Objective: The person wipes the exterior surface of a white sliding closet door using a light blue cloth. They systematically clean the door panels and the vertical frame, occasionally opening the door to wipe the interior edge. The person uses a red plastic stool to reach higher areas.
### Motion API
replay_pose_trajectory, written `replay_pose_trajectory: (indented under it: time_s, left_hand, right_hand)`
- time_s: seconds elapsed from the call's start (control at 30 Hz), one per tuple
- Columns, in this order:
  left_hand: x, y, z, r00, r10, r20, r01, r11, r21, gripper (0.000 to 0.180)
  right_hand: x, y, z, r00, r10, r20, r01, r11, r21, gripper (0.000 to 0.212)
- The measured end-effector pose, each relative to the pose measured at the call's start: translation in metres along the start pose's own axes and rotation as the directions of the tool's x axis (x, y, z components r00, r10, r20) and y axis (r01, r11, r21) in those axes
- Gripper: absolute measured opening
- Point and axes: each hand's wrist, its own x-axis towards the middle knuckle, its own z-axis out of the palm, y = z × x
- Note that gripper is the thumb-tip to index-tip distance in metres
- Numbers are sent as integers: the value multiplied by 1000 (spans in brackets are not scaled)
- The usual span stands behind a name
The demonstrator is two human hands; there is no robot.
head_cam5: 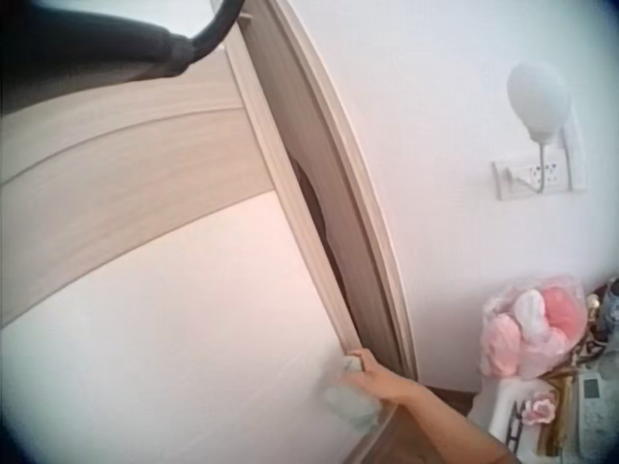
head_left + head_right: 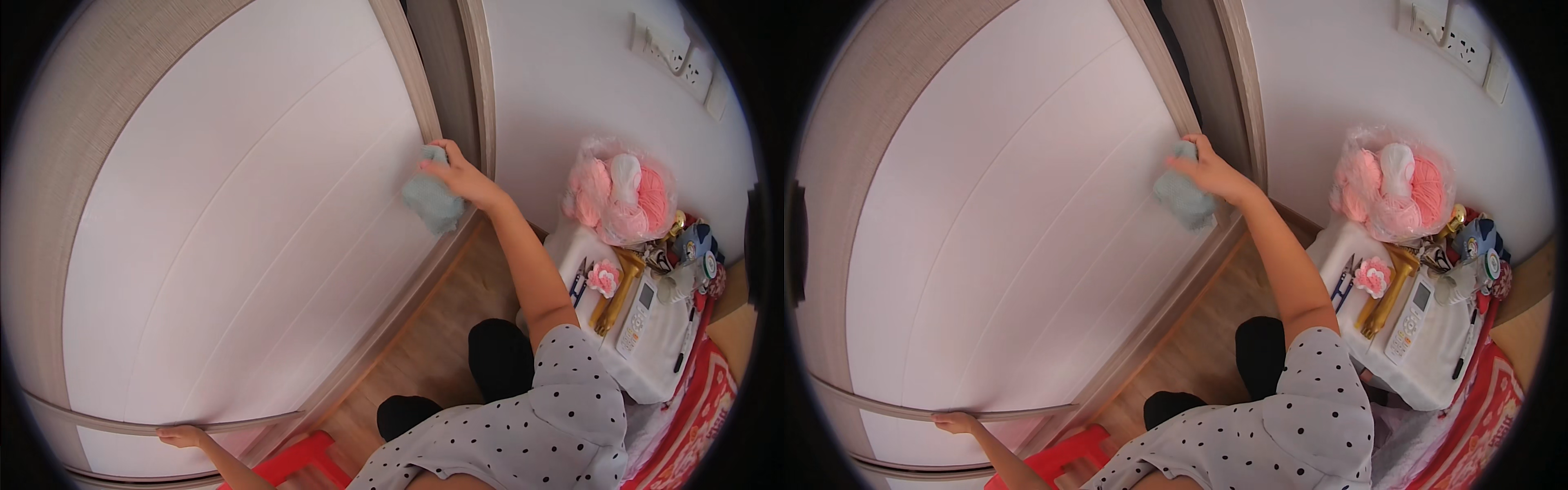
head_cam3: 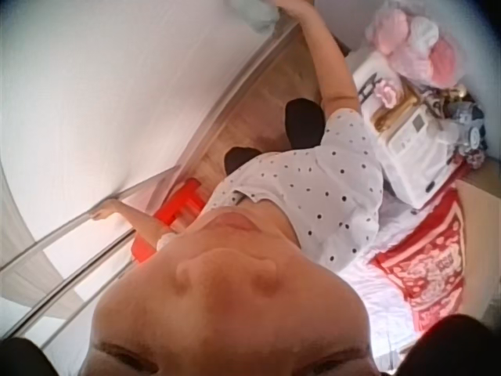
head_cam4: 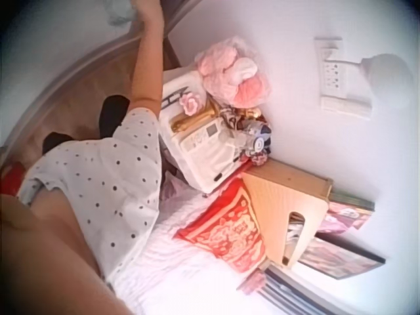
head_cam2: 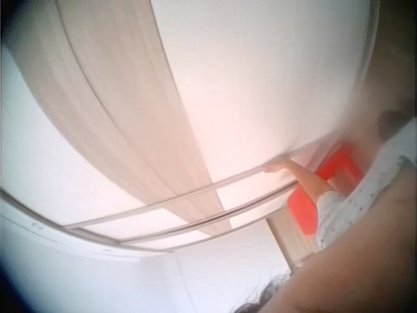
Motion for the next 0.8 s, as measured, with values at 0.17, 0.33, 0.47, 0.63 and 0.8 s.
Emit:
replay_pose_trajectory:
  time_s: [0.17,0.33,0.47,0.63,0.8]
  left_hand:
    - [1,-4,2,1000,3,-5,-3,1000,4,68]
    - [3,-8,1,1000,3,-9,-3,1000,0,56]
    - [1,-2,-1,1000,3,-9,-3,1000,13,59]
    - [-2,7,-2,999,-38,-12,38,999,34,57]
    - [-3,11,-2,997,-72,19,72,997,1,59]
  right_hand:
    - [9,9,-5,997,-18,-81,11,996,-84,38]
    - [29,-19,6,862,-378,-338,212,875,-436,32]
    - [40,-33,18,756,-477,-448,345,872,-347,27]
    - [57,-34,34,632,-594,-498,470,804,-363,24]
    - [65,-37,39,648,-503,-572,390,864,-319,20]
